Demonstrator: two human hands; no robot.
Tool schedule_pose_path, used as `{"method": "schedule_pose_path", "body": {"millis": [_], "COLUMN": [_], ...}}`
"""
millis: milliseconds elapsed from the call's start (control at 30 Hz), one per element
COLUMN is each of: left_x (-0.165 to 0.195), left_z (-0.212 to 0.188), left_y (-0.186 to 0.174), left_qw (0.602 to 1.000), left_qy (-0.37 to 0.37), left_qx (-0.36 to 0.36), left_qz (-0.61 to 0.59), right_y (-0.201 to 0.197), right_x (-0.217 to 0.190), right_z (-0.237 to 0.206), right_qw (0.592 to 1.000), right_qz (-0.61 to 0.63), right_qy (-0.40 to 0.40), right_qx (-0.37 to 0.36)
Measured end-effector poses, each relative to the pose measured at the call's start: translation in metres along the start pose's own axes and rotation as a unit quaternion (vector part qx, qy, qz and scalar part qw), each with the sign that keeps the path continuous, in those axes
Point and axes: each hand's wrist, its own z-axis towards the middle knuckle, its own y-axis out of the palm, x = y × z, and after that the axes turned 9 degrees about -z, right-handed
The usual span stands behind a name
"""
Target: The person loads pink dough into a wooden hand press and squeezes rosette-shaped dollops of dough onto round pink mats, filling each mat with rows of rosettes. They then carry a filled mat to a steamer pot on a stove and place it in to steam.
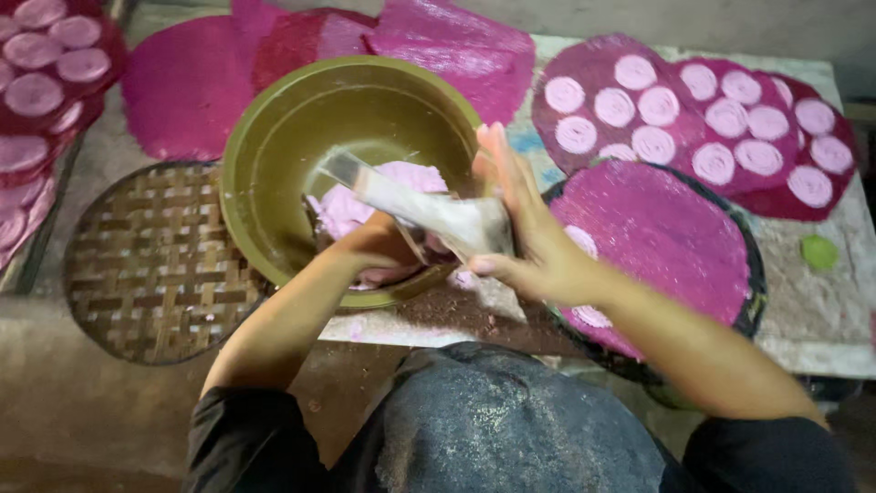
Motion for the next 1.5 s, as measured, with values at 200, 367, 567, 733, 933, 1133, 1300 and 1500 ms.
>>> {"method": "schedule_pose_path", "body": {"millis": [200,367,567,733,933,1133,1300,1500], "left_x": [0.000,-0.053,-0.088,-0.123,-0.229,-0.271,-0.185,-0.089], "left_z": [0.050,0.148,0.241,0.233,0.167,0.130,0.155,0.201], "left_y": [0.080,0.148,0.169,0.198,0.267,0.286,0.247,0.215], "left_qw": [0.990,0.962,0.969,0.970,0.929,0.923,0.927,0.815], "left_qy": [0.141,0.258,-0.001,-0.010,0.122,0.142,0.291,0.190], "left_qx": [-0.004,0.067,0.174,0.193,0.311,0.335,0.215,-0.301], "left_qz": [-0.029,0.052,0.173,-0.147,-0.158,-0.127,-0.099,-0.456], "right_y": [-0.034,-0.068,-0.081,-0.089,-0.107,-0.112,-0.116,-0.111], "right_x": [0.055,0.047,0.040,0.048,0.065,0.084,0.088,0.100], "right_z": [-0.121,-0.247,-0.333,-0.385,-0.415,-0.393,-0.364,-0.328], "right_qw": [0.925,0.924,0.865,0.870,0.875,0.881,0.853,0.727], "right_qz": [0.283,0.206,0.320,0.378,0.366,0.355,0.411,0.529], "right_qy": [0.205,0.320,0.284,0.227,0.268,0.295,0.322,0.415], "right_qx": [-0.152,0.040,0.263,0.220,0.169,0.106,0.018,-0.138]}}
